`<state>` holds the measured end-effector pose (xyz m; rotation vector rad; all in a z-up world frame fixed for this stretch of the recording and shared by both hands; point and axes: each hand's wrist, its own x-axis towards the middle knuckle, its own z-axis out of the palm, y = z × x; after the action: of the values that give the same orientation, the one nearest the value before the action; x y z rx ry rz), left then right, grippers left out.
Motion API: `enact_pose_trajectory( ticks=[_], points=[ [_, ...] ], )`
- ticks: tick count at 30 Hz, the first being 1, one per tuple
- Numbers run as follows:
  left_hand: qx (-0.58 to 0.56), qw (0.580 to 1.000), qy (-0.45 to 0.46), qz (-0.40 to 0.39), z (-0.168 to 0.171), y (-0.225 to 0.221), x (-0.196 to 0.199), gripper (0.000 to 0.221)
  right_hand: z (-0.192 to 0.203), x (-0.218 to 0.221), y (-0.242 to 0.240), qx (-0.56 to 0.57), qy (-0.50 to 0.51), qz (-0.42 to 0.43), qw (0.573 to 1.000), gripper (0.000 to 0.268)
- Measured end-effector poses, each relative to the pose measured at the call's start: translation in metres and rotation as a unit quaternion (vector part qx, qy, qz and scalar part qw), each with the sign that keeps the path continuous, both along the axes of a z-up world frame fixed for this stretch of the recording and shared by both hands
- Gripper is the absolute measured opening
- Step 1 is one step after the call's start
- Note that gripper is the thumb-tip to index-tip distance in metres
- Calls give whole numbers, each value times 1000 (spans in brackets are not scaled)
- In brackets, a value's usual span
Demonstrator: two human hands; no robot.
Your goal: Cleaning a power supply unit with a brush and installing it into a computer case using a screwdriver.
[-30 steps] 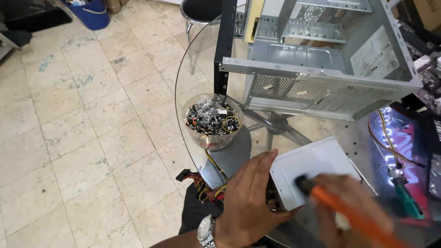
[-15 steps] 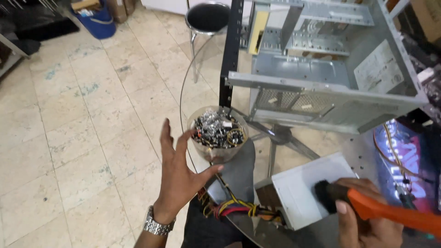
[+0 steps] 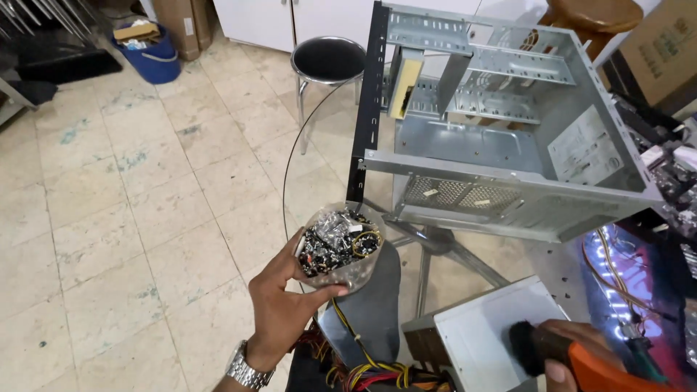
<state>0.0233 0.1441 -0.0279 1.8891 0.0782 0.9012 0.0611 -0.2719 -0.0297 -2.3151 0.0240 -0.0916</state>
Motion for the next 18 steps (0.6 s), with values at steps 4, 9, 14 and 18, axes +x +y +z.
enact_pose_trajectory(
  ticks=[4, 9, 14, 18],
  points=[
    [24, 999, -2, 30, -4, 4, -9, 44, 26, -19, 40, -19, -162, -48, 985, 40],
    [-6, 998, -3, 57, 10, 11, -19, 42, -96, 59, -132, -107, 56, 252, 960, 65],
    [22, 994, 17, 105, 14, 27, -22, 49, -160, 53, -185, 21, 135, 163, 977, 40],
    [34, 994, -18, 103, 26, 41, -11, 40, -156, 48, -170, 56, 217, 52, 973, 34]
  ],
)
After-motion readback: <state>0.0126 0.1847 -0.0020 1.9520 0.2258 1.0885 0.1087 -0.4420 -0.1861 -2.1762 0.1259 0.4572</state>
